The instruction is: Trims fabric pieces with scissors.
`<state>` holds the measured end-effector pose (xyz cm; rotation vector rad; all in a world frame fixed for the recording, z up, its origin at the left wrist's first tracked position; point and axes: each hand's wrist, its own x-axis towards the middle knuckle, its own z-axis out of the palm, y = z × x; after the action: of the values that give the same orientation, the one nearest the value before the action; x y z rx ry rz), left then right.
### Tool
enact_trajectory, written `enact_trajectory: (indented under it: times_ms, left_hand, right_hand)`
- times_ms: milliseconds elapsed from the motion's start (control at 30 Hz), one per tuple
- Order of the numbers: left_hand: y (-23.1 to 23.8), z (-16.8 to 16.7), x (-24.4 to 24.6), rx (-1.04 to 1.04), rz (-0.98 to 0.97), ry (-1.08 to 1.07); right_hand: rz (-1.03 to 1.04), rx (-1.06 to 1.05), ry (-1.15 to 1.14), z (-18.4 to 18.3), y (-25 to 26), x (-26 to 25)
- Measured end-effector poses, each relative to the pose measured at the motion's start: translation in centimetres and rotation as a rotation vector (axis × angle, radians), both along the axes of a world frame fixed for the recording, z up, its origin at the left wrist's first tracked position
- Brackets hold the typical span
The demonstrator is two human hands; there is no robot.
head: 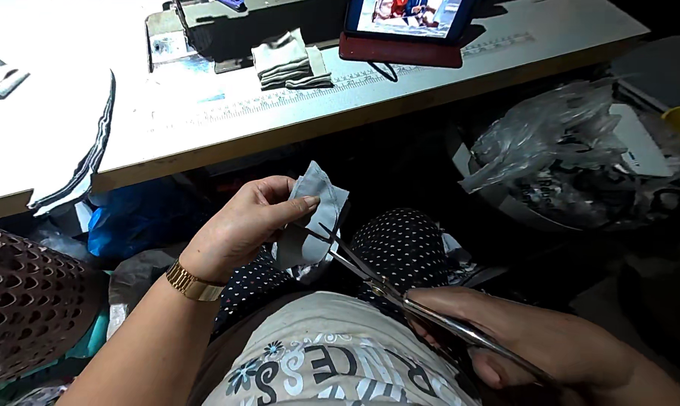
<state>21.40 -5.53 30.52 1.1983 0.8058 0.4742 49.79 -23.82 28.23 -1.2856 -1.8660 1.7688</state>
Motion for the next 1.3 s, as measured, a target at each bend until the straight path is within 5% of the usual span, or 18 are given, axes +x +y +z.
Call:
enact_trajectory:
  times_ms: [233,367,533,667,933,1300]
  left_hand:
    - [0.3,-0.1,-0.7,-0.011,0.047,-0.022]
    - [1.0,-0.2,-1.1,0.166,0.116,0.0]
    - [2.2,-0.6,-1.2,0.562,0.108,0.368]
    - [2.8,-1.8,-0.6,0.726,0.099,0.561]
    - [1.0,-1.7,1.9,-0.036,0.321,-0.03]
    - [-2.5,-1.4,2.5,-0.126,0.303,-0.112]
  right_hand:
    - [0.0,-0.014,0.029,-0.5,-0.5,0.6]
    - [-0.066,-0.063,0.139,-1.0,-1.5,1.3]
    - [-0.08,-0.168,0.415,-1.7,-2.3,1.7]
    - [-0.077,-0.218,0.418,-2.2,-2.6,1.2]
    - [-0.193,-0.395,0.437,-2.2,-1.9,0.6]
    - [-0.125,-0.277,0.681,-3.4,0.1,-1.2]
